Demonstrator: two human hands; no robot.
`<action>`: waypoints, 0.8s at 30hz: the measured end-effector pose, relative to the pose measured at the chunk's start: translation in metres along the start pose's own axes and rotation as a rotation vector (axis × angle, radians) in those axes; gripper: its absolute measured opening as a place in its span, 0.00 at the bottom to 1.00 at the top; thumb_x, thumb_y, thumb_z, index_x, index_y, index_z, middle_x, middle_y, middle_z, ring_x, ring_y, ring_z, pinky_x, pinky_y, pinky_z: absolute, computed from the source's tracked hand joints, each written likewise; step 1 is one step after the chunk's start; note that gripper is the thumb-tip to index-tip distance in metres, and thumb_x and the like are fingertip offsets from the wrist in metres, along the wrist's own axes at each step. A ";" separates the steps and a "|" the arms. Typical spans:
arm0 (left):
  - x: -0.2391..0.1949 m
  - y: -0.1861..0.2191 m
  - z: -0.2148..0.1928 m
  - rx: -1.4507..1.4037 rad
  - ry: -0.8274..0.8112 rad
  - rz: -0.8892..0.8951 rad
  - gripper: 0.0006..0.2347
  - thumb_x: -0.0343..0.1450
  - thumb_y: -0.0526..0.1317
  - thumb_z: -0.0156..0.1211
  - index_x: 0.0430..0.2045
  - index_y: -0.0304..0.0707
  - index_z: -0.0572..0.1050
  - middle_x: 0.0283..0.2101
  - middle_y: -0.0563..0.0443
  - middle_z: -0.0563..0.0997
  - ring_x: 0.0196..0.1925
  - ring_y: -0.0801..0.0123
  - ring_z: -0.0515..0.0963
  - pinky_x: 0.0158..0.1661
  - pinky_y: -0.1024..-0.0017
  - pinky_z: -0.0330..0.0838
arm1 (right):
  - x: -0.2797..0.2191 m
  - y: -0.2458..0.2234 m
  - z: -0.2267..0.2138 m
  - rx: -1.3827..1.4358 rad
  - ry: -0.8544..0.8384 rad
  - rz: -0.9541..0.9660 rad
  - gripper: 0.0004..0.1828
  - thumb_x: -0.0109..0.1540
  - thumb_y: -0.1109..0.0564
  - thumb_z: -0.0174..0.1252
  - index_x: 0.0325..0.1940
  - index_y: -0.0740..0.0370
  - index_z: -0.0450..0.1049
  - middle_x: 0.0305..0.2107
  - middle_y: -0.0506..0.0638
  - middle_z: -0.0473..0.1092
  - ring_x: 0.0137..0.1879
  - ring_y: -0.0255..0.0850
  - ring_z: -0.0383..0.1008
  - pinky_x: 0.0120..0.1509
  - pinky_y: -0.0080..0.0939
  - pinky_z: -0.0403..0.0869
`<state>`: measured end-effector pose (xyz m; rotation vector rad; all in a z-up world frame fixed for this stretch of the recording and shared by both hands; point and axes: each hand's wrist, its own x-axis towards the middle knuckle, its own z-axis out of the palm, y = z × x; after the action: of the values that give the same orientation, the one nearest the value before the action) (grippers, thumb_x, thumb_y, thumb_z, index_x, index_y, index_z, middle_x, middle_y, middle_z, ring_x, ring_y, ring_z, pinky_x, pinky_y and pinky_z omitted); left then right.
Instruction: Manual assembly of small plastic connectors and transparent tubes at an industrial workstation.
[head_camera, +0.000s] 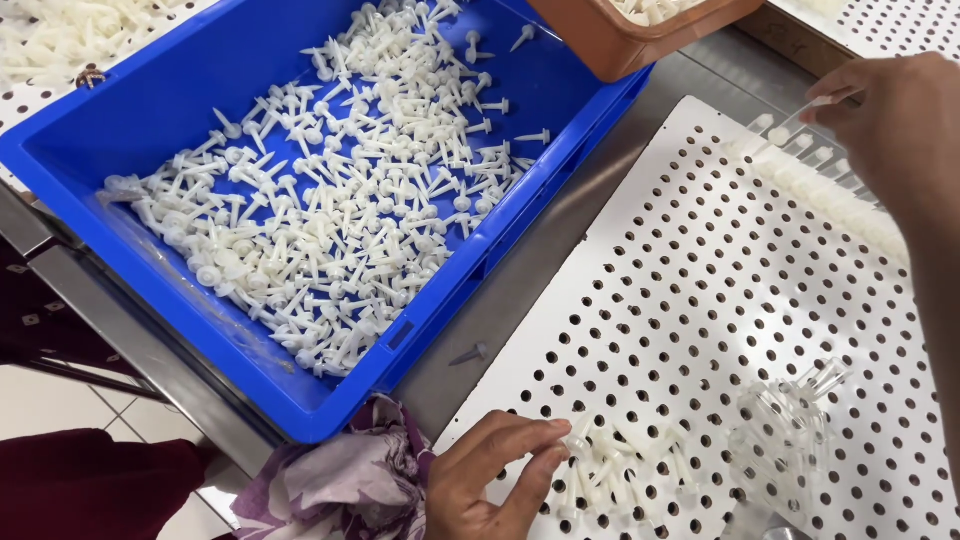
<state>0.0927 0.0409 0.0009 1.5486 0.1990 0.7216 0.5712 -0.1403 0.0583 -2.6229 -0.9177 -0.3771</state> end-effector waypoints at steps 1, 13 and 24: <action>0.000 0.000 0.000 -0.003 0.003 0.005 0.09 0.69 0.27 0.69 0.42 0.32 0.83 0.37 0.43 0.87 0.38 0.67 0.89 0.40 0.73 0.82 | 0.002 0.002 0.006 -0.161 -0.028 -0.028 0.12 0.67 0.48 0.69 0.49 0.54 0.83 0.34 0.48 0.79 0.28 0.36 0.77 0.49 0.40 0.73; 0.005 0.012 0.000 0.019 0.000 0.007 0.09 0.67 0.26 0.69 0.40 0.32 0.83 0.36 0.43 0.87 0.38 0.68 0.88 0.40 0.74 0.81 | -0.121 -0.069 -0.076 -0.136 -0.211 0.012 0.11 0.65 0.55 0.67 0.51 0.55 0.81 0.42 0.52 0.79 0.42 0.42 0.80 0.51 0.45 0.78; 0.001 0.049 -0.001 0.103 -0.028 -0.098 0.08 0.72 0.33 0.64 0.44 0.32 0.81 0.38 0.48 0.84 0.39 0.68 0.85 0.42 0.74 0.79 | -0.284 -0.038 -0.063 -0.218 -0.313 -0.012 0.16 0.63 0.53 0.63 0.55 0.52 0.78 0.52 0.46 0.78 0.51 0.42 0.81 0.52 0.43 0.82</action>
<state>0.0787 0.0355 0.0475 1.6342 0.2928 0.6203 0.3232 -0.2933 0.0235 -2.9345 -1.0397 -0.0705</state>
